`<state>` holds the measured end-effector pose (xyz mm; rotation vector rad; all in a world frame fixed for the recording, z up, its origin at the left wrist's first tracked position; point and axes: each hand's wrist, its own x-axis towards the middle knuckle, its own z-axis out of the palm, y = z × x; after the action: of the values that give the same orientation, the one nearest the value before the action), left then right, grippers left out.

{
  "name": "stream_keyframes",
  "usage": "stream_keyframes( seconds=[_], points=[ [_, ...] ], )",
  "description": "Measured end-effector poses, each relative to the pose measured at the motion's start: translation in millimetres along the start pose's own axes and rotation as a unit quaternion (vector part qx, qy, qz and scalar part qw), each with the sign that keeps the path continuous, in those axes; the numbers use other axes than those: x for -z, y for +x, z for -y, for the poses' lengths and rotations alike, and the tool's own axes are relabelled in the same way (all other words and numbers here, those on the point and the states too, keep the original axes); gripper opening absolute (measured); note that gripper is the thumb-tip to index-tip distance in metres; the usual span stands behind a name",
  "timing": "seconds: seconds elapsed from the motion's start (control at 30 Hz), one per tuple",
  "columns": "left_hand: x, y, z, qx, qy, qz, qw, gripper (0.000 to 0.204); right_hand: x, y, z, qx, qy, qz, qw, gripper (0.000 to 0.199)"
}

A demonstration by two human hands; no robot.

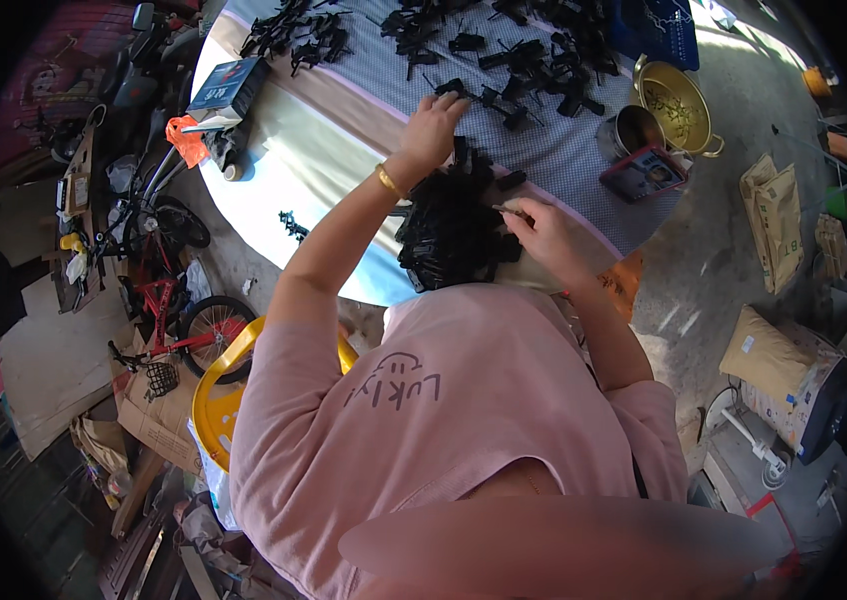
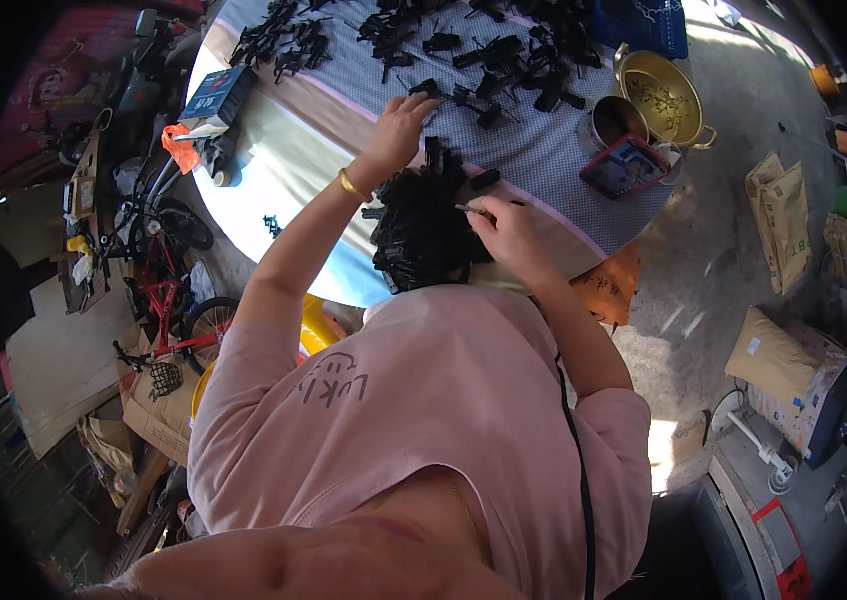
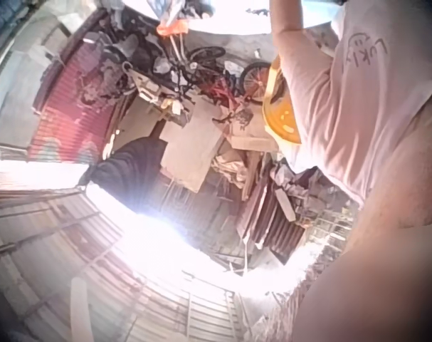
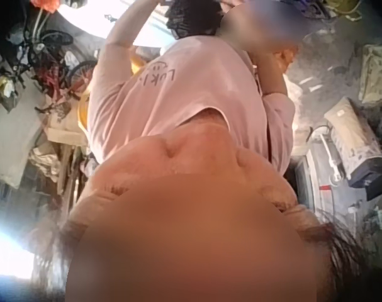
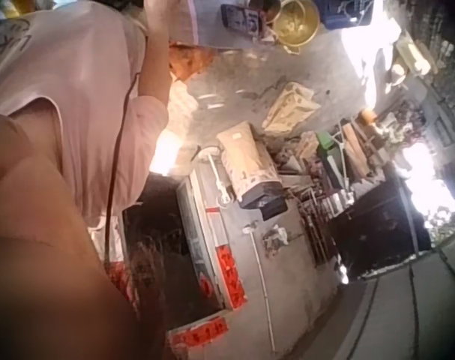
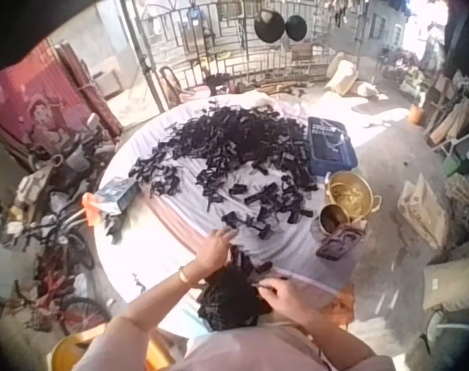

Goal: Assembling small pieces of black artificial foliage by hand.

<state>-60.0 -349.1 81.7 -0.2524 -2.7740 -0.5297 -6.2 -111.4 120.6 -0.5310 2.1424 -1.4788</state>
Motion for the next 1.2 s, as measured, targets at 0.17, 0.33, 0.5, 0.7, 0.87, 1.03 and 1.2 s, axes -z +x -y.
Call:
stream_keyframes(
  seconds=[0.17,0.33,0.5,0.7,0.87,1.03,1.2],
  points=[
    [-33.7,21.7,28.0,-0.055,0.094,-0.005,0.994,0.028,2.6,-2.3,22.2,0.013,-0.036,0.000,0.999,0.019],
    [-17.8,18.8,6.3,0.023,-0.092,-0.025,0.995,0.020,11.4,-1.2,32.4,0.075,-0.018,-0.070,0.995,0.023],
    [49.7,-2.7,-41.6,-0.002,-0.311,0.162,0.937,0.025,15.5,4.3,61.3,0.171,-0.078,-0.123,0.974,0.026],
    [75.5,-34.8,-71.1,0.294,-0.607,0.157,0.722,0.037,13.1,3.5,66.8,0.266,-0.060,-0.078,0.959,0.018],
    [85.1,-50.2,-103.3,0.261,-0.652,0.048,0.711,0.047,10.4,-0.7,70.9,0.184,0.021,-0.055,0.981,0.014],
    [98.9,-57.8,-115.4,0.203,-0.622,0.078,0.752,0.062,8.5,2.5,72.6,0.064,0.151,-0.052,0.985,0.020],
    [105.3,-56.4,-119.9,0.211,-0.546,0.143,0.798,0.058,3.1,8.7,60.0,0.025,0.115,-0.021,0.993,0.023]
  ],
)
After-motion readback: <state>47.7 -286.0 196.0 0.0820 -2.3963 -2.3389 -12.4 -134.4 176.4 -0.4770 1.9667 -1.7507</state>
